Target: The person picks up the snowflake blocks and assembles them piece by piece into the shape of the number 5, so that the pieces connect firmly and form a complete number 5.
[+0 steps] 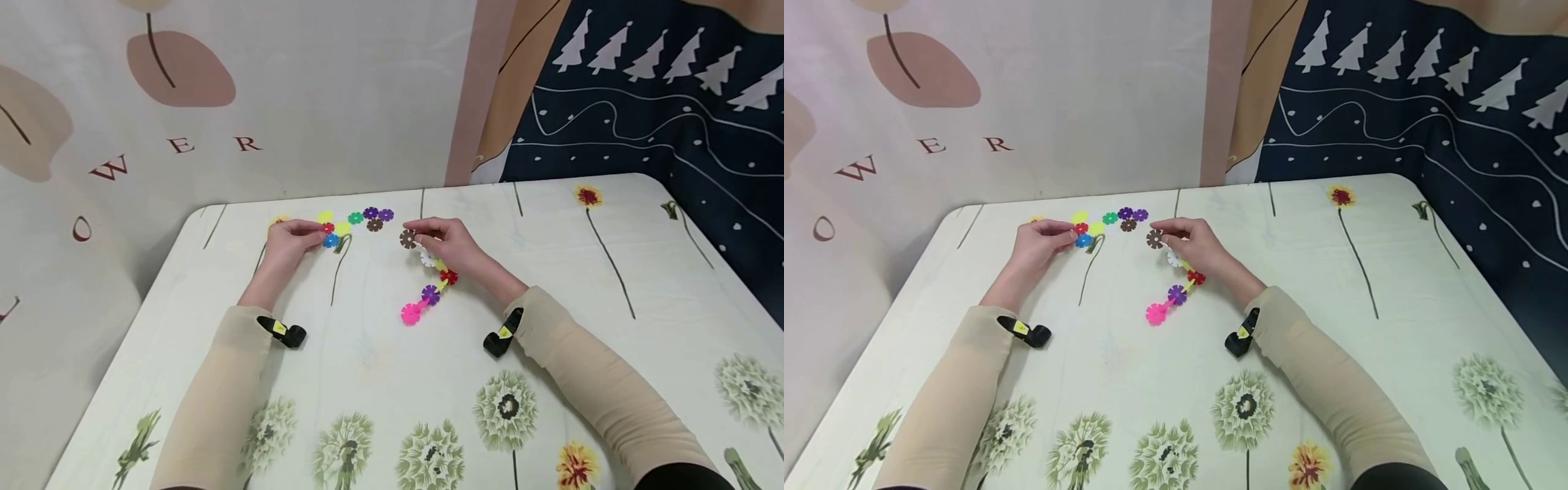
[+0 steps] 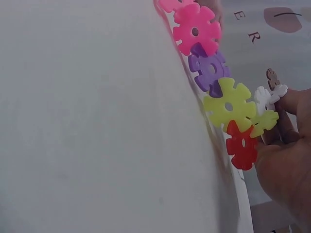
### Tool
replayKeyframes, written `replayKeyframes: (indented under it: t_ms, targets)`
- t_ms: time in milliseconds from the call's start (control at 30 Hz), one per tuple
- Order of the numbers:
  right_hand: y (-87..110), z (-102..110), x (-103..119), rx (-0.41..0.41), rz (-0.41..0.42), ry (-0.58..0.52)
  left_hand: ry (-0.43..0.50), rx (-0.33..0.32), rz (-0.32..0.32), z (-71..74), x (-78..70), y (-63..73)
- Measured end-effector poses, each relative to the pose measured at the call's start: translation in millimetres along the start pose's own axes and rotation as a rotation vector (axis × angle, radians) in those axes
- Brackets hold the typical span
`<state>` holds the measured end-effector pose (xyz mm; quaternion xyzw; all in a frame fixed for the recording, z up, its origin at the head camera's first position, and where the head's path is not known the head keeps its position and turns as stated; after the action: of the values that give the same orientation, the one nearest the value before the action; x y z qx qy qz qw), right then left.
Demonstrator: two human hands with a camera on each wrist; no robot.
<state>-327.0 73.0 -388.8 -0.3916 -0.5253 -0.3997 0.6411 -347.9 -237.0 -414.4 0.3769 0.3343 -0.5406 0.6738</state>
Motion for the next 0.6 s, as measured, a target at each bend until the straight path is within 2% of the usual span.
replayKeyframes:
  t_ms: [100, 233, 600]
  targets:
    - [-0.4, 0.7, -1.2, 0.002, -0.005, -0.008, -0.106, 0.008, -0.015, -1.7, -2.5, -0.2]
    - [-0.8, 1.9, -1.3, -0.003, -0.008, -0.026, -0.191, 0.025, -0.040, -4.7, -6.0, 0.0]
    - [-0.5, 4.9, 1.1, -0.045, 0.011, -0.028, -0.226, 0.050, -0.077, -9.9, -12.1, 1.7]
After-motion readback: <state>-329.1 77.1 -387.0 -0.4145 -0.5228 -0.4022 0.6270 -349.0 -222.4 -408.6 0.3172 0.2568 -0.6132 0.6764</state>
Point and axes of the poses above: each hand's wrist, its own y-axis away from the middle knuckle, its own z-axis out of the back of the hand, x = y × z, the point moved 8 cm from there along -y, towards the middle knuckle, and after that the axes turned 9 degrees about -y, right-handed, at the moved point
